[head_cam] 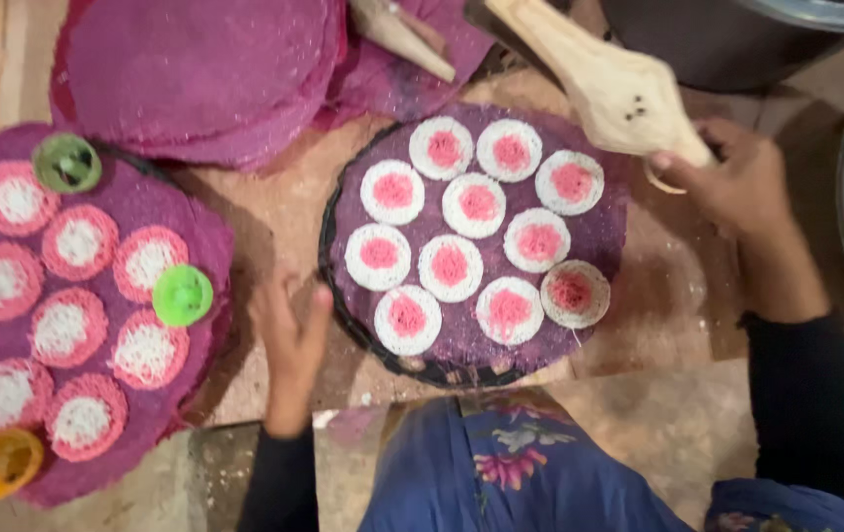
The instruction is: The person forms pink and white dough into intricate patterns on purple bases using wooden molds, a metal ring, and a spatula.
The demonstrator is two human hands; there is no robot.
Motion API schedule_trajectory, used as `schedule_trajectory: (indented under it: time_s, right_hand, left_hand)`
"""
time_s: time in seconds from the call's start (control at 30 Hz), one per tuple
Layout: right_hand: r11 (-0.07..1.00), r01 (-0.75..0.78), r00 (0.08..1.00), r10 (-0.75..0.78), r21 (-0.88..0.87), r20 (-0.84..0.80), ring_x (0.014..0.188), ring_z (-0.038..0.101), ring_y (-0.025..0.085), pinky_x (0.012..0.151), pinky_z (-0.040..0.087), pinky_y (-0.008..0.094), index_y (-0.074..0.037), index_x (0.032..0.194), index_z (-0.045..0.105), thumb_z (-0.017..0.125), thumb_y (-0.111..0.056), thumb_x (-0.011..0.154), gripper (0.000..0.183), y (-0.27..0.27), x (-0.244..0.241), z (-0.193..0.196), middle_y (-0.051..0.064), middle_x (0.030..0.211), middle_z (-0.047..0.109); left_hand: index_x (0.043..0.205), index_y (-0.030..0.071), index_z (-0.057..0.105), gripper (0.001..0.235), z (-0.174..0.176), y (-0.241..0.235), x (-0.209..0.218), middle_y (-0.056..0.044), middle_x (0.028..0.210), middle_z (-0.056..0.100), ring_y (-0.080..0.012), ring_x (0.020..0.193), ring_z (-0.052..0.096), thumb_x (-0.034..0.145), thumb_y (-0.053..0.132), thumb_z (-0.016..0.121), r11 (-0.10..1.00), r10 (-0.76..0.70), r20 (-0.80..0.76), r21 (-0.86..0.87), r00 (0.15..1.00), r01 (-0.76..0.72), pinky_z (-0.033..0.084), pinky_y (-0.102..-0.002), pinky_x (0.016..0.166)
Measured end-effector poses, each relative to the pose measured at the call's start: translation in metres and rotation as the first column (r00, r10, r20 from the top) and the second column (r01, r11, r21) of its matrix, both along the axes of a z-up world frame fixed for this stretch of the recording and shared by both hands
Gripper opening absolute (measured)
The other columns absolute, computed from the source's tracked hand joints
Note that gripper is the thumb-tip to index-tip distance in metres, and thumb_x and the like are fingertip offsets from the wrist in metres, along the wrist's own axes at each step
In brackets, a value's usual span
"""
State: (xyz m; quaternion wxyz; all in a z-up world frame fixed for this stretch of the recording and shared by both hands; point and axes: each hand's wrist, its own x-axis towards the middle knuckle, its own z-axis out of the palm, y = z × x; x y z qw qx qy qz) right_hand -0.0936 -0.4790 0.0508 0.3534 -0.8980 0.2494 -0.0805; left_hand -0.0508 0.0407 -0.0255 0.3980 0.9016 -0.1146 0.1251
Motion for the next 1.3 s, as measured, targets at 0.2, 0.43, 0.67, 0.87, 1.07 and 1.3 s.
schedule_trajectory:
  time_s: [0.2,0.43,0.67,0.87,1.07,1.3]
  right_hand:
    - [0.954,-0.01,0.981,0.067,-0.301,0.182,0.09,0.073,0.037,0.08,0.055,0.045,0.002,0.119,0.074,0.084,-0.047,0.095,0.056,0.004,0.029,-0.04,0.027,0.099,0.072]
    - [0.887,-0.04,0.983,0.118,-0.46,0.144,0.088,0.07,0.042,0.08,0.054,0.049,0.003,0.121,0.073,0.087,-0.048,0.093,0.06,-0.025,0.06,-0.063,0.028,0.099,0.071]
    - [0.786,0.032,0.895,0.253,-0.618,0.368,0.092,0.068,0.044,0.077,0.053,0.049,0.003,0.118,0.071,0.082,-0.039,0.083,0.056,-0.011,0.061,-0.078,0.03,0.103,0.07]
    - [0.999,-0.03,0.994,0.028,-0.021,-0.102,0.073,0.066,0.025,0.064,0.052,0.04,0.004,0.096,0.069,0.062,-0.027,0.111,0.036,0.018,-0.018,-0.096,0.02,0.081,0.069]
    - [0.881,0.086,0.996,-0.065,0.466,-0.06,0.07,0.06,0.013,0.056,0.048,0.031,-0.002,0.12,0.064,0.063,-0.018,0.1,0.027,0.038,-0.039,-0.098,0.004,0.086,0.066]
    - [0.607,0.066,0.998,-0.04,0.792,-0.052,0.075,0.063,0.005,0.062,0.053,0.022,-0.007,0.111,0.067,0.064,-0.019,0.096,0.019,0.03,-0.053,-0.104,-0.005,0.09,0.067]
  left_hand:
    - [0.15,0.005,0.045,0.074,-0.05,-0.006,-0.068,-0.027,0.147,0.038,-0.046,0.136,0.028,0.093,0.05,0.061,0.961,0.098,-0.17,0.27,0.981,-0.049,0.019,-0.062,0.111]
    - [0.153,0.003,0.04,0.076,-0.036,-0.028,-0.079,-0.025,0.15,0.036,-0.0433,0.136,0.027,0.095,0.048,0.059,0.965,0.147,-0.192,0.244,0.97,-0.098,0.016,-0.058,0.112]
    - [0.148,0.004,0.048,0.069,-0.037,-0.028,-0.07,-0.025,0.149,0.036,-0.0427,0.136,0.026,0.095,0.045,0.059,0.954,0.183,-0.206,0.272,0.961,-0.123,0.017,-0.059,0.111]
    - [0.144,0.007,0.055,0.062,-0.039,-0.014,-0.042,-0.026,0.15,0.036,-0.0447,0.137,0.025,0.096,0.047,0.057,0.961,0.227,-0.191,0.206,0.955,-0.187,0.02,-0.058,0.113]
    - [0.142,0.003,0.055,0.062,-0.048,-0.023,-0.019,-0.024,0.145,0.042,-0.0434,0.133,0.03,0.098,0.047,0.059,0.97,0.175,-0.205,0.201,0.963,-0.134,0.022,-0.058,0.109]
    - [0.125,0.0,0.06,0.052,-0.085,-0.018,-0.017,-0.021,0.14,0.047,-0.0398,0.131,0.04,0.098,0.044,0.06,0.964,0.264,-0.114,-0.013,0.958,-0.267,0.029,-0.051,0.112]
